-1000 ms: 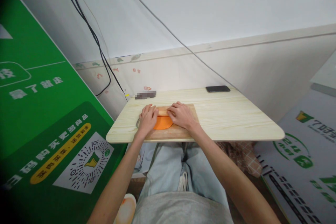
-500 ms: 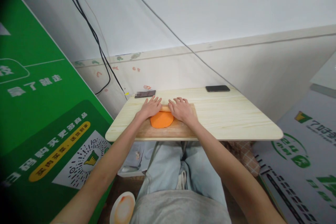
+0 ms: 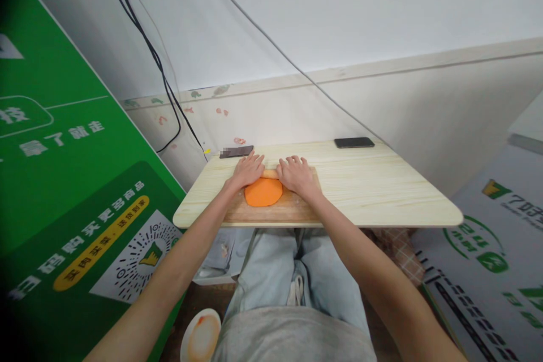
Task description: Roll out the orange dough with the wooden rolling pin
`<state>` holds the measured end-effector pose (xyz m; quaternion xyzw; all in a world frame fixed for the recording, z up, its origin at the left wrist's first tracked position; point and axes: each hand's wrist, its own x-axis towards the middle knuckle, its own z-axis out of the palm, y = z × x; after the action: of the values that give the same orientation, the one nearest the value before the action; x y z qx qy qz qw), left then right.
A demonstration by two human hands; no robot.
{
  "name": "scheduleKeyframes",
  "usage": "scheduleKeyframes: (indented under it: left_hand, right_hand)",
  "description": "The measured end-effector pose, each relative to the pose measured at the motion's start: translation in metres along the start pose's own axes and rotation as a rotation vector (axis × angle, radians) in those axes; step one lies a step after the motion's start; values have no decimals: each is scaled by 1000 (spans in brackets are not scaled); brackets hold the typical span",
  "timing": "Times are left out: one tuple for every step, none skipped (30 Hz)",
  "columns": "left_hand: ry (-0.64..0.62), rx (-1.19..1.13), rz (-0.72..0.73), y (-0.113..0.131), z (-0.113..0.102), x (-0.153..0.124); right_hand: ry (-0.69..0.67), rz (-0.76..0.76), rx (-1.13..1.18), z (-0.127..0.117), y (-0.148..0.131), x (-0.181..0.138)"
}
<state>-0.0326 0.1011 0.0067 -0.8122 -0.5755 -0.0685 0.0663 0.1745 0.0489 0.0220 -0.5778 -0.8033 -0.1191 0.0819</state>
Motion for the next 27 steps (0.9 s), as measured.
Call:
scheduleKeyframes:
  left_hand:
    - [-3,2,9,-1,1,-2]
    - [-10,3,16,-2,2,-3]
    - [-20,3,22,-2,3,-4]
    - [-29,1,24,-3,3,-5]
    - [-36,-3,24,-3,3,-5]
    - [-43,-7,22,-3,3,-6]
    - [-47,-11,20,-2,2,-6]
    - [-50,-13,18,-2,1,-6]
    - [-51,-13,17,-1,0,-6]
    - [-51,-13,17,0,-1,-5]
    - [-53,-12,17,1,-2,-4]
    - [-55,-13,13,2,-4,-4]
    - [-58,-14,6,2,-5,-2]
    - [-63,-17,-4,3,-6,-1]
    - [-67,-20,-15,4,-6,-1]
    - [-70,-22,-24,4,-7,0]
    - [-71,-23,-29,4,-7,0]
    - [-70,-23,-32,5,-7,0]
    - [-68,-21,-33,5,-7,0]
    - [-65,-18,-34,5,-6,-1]
    - [-60,-15,-34,5,-6,-2]
    - [-54,-13,-33,5,-6,-3]
    - [-44,-12,-29,5,-6,-4]
    - [-34,-13,-21,5,-6,-5]
    - [-26,-13,-9,4,-6,-5]
    - [-20,-15,3,4,-6,-6]
    - [-17,-17,13,3,-5,-7]
  right_hand:
    - [-3,-4,-2,-2,-1,-3]
    - [-2,-8,-3,-3,-3,-5]
    - [2,-12,-3,-4,-4,-8]
    - [6,-13,-2,-5,-5,-9]
    - [9,-12,-1,-6,-6,-10]
    - [10,-12,-2,-6,-7,-11]
    - [6,-11,-3,-7,-8,-11]
    - [-2,-11,-6,-7,-9,-11]
    - [-13,-11,-9,-7,-9,-10]
    - [-24,-11,-13,-8,-9,-10]
    - [-35,-9,-16,-9,-9,-9]
    - [-44,-5,-18,-9,-9,-8]
    - [-49,1,-20,-10,-9,-8]
    - [-52,5,-21,-11,-9,-7]
    - [-54,7,-23,-12,-9,-7]
    - [-56,6,-25,-13,-9,-7]
    - [-58,2,-28,-14,-9,-7]
    - [-63,-4,-32,-15,-9,-7]
    - [-67,-6,-35,-16,-9,-8]
    - [-72,-7,-39,-17,-9,-8]
    - [-73,-6,-41,-18,-10,-9]
    - [-70,-5,-42,-18,-10,-9]
    - [-64,-8,-42,-18,-10,-10]
    - [-55,-14,-41,-17,-11,-10]
    - [-43,-18,-39,-15,-12,-11]
    - [-28,-18,-36,-13,-14,-13]
    - [-10,-9,-31,-11,-16,-15]
